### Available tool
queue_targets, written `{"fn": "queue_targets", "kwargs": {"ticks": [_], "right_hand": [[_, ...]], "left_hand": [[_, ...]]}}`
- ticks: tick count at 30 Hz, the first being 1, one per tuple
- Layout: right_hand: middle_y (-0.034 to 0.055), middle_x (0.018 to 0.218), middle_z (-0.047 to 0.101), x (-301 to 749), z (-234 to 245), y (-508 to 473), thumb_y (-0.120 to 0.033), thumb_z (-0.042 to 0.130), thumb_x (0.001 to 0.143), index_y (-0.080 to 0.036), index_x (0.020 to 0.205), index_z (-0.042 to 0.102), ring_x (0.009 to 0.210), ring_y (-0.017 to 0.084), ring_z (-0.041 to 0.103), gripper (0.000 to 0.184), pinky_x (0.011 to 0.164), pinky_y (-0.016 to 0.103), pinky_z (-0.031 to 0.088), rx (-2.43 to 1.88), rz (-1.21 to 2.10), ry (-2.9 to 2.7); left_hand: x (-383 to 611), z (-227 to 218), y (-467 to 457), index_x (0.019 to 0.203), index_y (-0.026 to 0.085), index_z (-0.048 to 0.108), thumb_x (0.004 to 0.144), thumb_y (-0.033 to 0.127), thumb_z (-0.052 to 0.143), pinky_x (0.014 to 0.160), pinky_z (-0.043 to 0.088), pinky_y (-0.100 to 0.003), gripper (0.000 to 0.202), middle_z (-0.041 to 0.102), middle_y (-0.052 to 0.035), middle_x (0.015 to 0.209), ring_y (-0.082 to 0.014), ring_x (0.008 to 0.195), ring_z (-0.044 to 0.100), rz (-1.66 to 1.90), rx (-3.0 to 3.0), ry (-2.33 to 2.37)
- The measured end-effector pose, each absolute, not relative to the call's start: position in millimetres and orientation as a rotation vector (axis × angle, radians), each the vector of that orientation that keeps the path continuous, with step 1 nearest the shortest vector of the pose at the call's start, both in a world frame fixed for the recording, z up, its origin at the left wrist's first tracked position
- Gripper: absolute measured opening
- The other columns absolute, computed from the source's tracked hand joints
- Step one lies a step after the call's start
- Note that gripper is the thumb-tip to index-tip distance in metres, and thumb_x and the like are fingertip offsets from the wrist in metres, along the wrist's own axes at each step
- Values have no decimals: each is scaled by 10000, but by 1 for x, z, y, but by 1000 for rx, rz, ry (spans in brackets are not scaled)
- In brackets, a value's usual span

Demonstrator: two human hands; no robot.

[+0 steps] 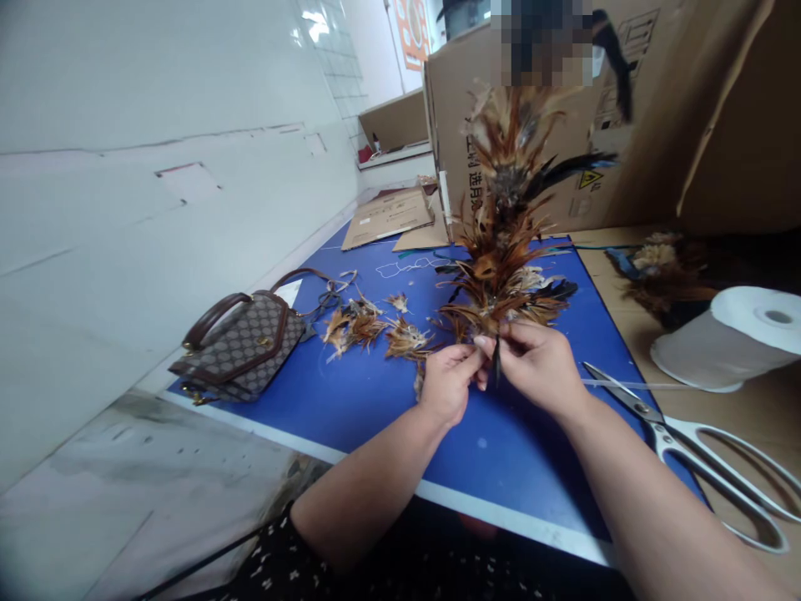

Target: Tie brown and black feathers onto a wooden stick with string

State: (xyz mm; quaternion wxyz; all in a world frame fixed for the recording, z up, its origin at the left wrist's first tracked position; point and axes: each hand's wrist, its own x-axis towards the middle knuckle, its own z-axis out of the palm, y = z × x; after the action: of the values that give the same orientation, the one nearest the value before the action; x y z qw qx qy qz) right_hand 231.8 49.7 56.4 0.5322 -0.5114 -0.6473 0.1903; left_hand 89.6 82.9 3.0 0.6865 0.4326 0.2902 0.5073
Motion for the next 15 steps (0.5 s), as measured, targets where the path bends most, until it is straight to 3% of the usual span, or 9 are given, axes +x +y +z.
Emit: {"fn": "queue_targets", "kwargs": {"ticks": [5, 15], "right_hand": [[23, 643, 677, 234, 57, 50, -519, 759, 864, -185, 679, 714, 599, 154, 594, 384, 567, 270, 477, -1264, 497, -1490], [14, 648, 697, 236, 51, 51, -446, 740, 902, -187, 700, 715, 590, 151, 615, 329, 566, 258, 483, -1229, 499, -1519]], "left_hand": [[91, 2, 80, 740, 115, 718, 744, 472, 861, 476, 422, -236, 384, 624, -8, 591, -93, 495, 535, 1126, 977, 668], [91, 3, 79, 759, 117, 727, 723, 466, 867, 468, 393, -226, 379, 619, -4, 591, -79, 485, 508, 1158, 979, 693]]}}
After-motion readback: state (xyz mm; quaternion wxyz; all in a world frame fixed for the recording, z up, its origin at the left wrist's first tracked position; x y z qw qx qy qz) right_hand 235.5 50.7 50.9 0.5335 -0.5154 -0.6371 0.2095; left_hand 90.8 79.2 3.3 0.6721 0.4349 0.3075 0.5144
